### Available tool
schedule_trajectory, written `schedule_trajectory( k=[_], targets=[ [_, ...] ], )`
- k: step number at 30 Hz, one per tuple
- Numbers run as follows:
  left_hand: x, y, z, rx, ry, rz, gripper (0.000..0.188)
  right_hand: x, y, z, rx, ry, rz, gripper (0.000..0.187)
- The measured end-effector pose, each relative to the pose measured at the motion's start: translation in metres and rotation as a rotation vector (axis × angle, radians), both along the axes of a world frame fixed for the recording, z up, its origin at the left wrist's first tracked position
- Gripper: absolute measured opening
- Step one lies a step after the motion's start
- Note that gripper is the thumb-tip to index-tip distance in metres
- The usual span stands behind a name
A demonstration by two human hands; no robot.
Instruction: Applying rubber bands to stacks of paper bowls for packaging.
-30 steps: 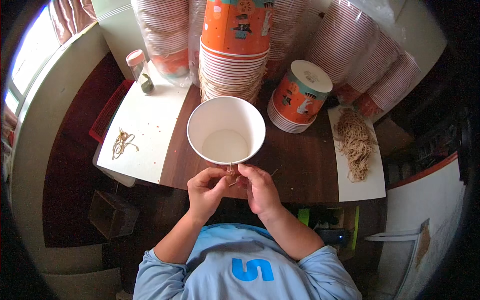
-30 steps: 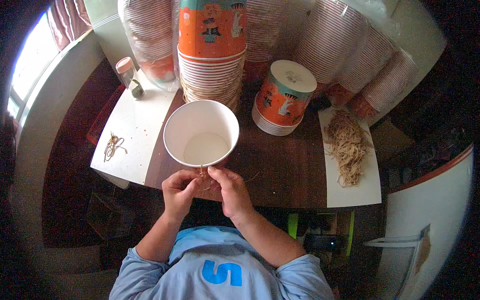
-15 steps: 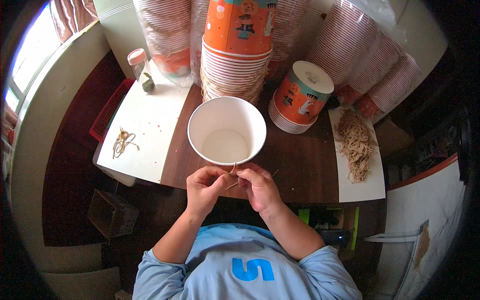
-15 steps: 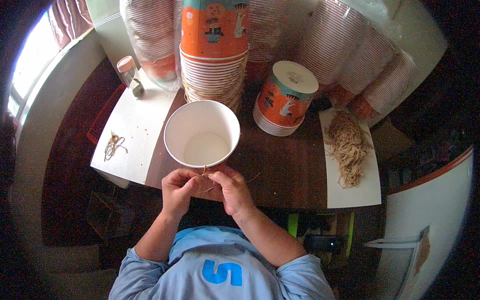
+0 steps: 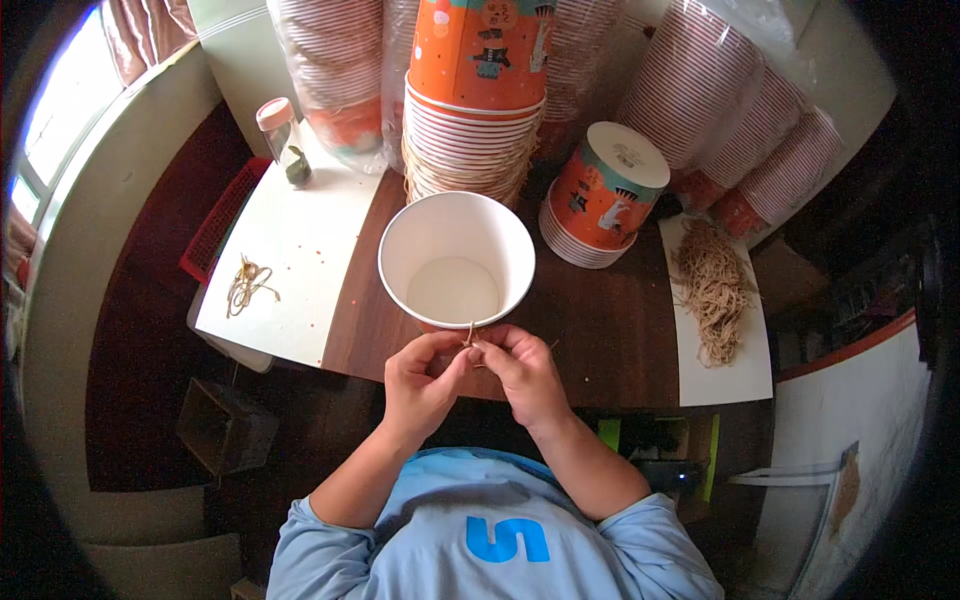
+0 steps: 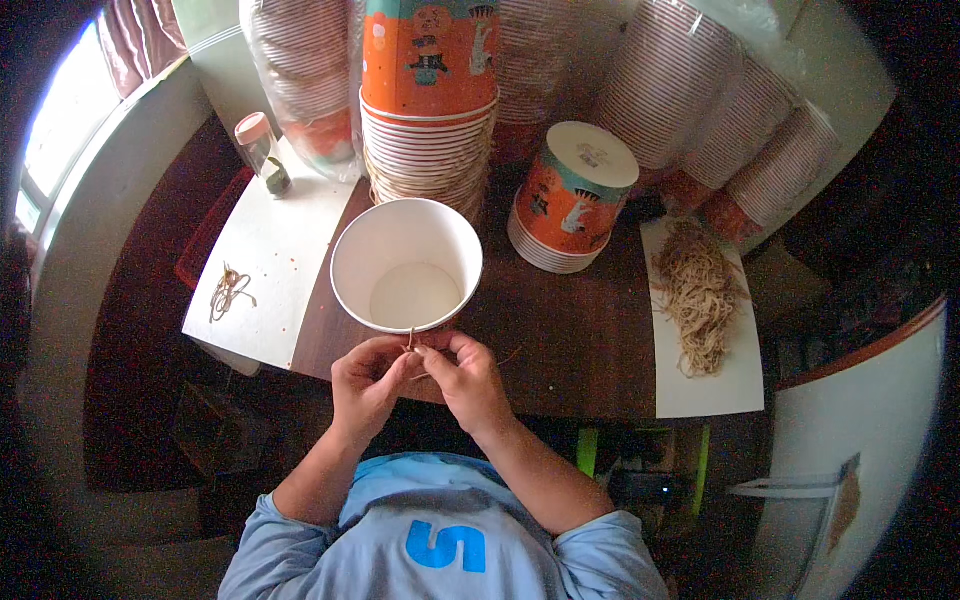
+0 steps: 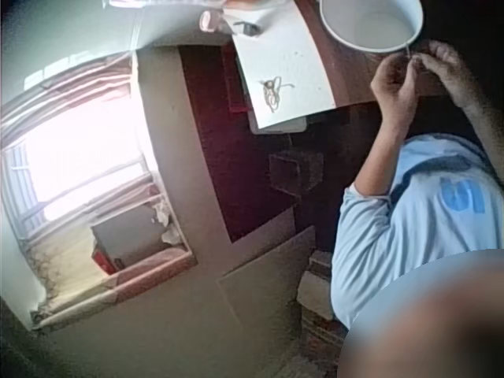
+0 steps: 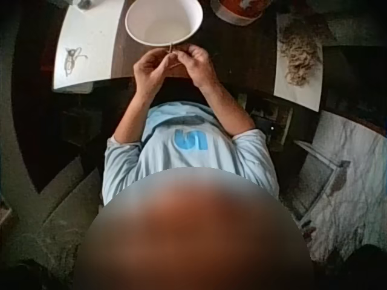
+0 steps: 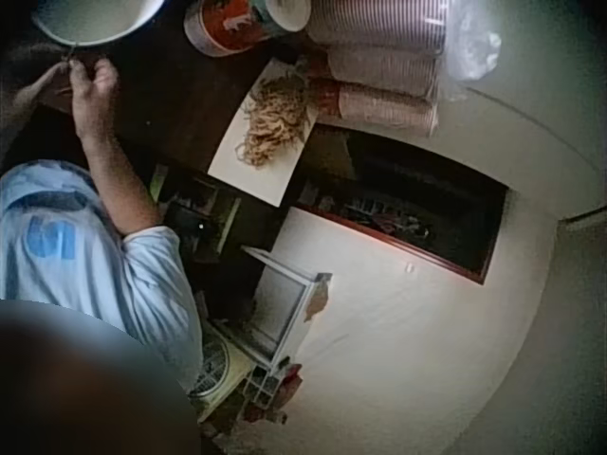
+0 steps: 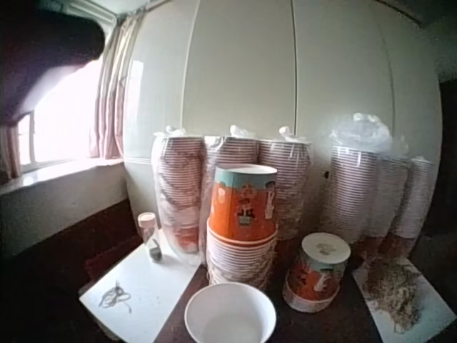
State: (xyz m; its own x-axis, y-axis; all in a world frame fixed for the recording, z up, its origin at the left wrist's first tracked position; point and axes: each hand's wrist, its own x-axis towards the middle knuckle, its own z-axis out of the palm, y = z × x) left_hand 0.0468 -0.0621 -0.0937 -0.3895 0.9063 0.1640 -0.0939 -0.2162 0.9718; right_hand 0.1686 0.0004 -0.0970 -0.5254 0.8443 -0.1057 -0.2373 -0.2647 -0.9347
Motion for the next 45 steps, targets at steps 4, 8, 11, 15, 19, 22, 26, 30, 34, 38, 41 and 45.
schedule_trajectory(
  k=[4, 8, 11, 15, 19, 22, 26, 30, 34, 38, 41, 45],
  targets=[
    [-0.003, 0.002, 0.0, -0.046, 0.059, 0.002, 0.016, 0.002, 0.001, -0.002, -0.001, 0.003, 0.003, 0.014],
    [-0.008, 0.0, -0.002, -0.091, 0.063, 0.001, 0.013, 0.002, 0.001, 0.004, -0.003, 0.016, -0.002, 0.015],
    [-0.012, 0.001, -0.006, -0.096, 0.008, -0.006, 0.011, 0.001, 0.001, 0.003, 0.015, 0.026, -0.006, 0.015],
    [-0.01, 0.002, -0.001, -0.091, -0.091, -0.017, 0.01, 0.001, 0.002, 0.004, -0.004, 0.024, -0.008, 0.014],
    [-0.012, 0.002, -0.004, -0.094, -0.166, -0.046, 0.01, 0.002, 0.002, 0.004, -0.014, 0.029, -0.01, 0.013],
    [-0.012, 0.002, -0.004, -0.095, -0.21, -0.058, 0.01, 0.001, 0.003, 0.003, 0.019, 0.011, -0.03, 0.012],
    [-0.011, 0.002, -0.002, -0.094, -0.286, -0.064, 0.01, 0.001, 0.003, 0.003, 0.025, 0.014, -0.035, 0.013],
    [-0.015, 0.001, -0.007, -0.102, -0.234, -0.071, 0.01, 0.002, 0.004, -0.002, 0.08, -0.027, -0.049, 0.014],
    [-0.013, 0.001, -0.001, -0.076, -0.203, -0.083, 0.011, 0.002, 0.003, 0.001, 0.103, -0.026, -0.041, 0.014],
    [-0.008, 0.005, 0.002, -0.103, -0.027, -0.038, 0.015, 0.003, 0.002, 0.005, 0.108, -0.063, -0.029, 0.012],
    [-0.01, 0.006, -0.002, -0.14, -0.014, -0.083, 0.014, 0.002, 0.001, 0.005, 0.104, -0.053, -0.021, 0.011],
    [-0.01, 0.008, 0.008, -0.136, -0.004, -0.057, 0.013, 0.004, 0.004, -0.003, 0.13, -0.063, -0.038, 0.012]
  ],
)
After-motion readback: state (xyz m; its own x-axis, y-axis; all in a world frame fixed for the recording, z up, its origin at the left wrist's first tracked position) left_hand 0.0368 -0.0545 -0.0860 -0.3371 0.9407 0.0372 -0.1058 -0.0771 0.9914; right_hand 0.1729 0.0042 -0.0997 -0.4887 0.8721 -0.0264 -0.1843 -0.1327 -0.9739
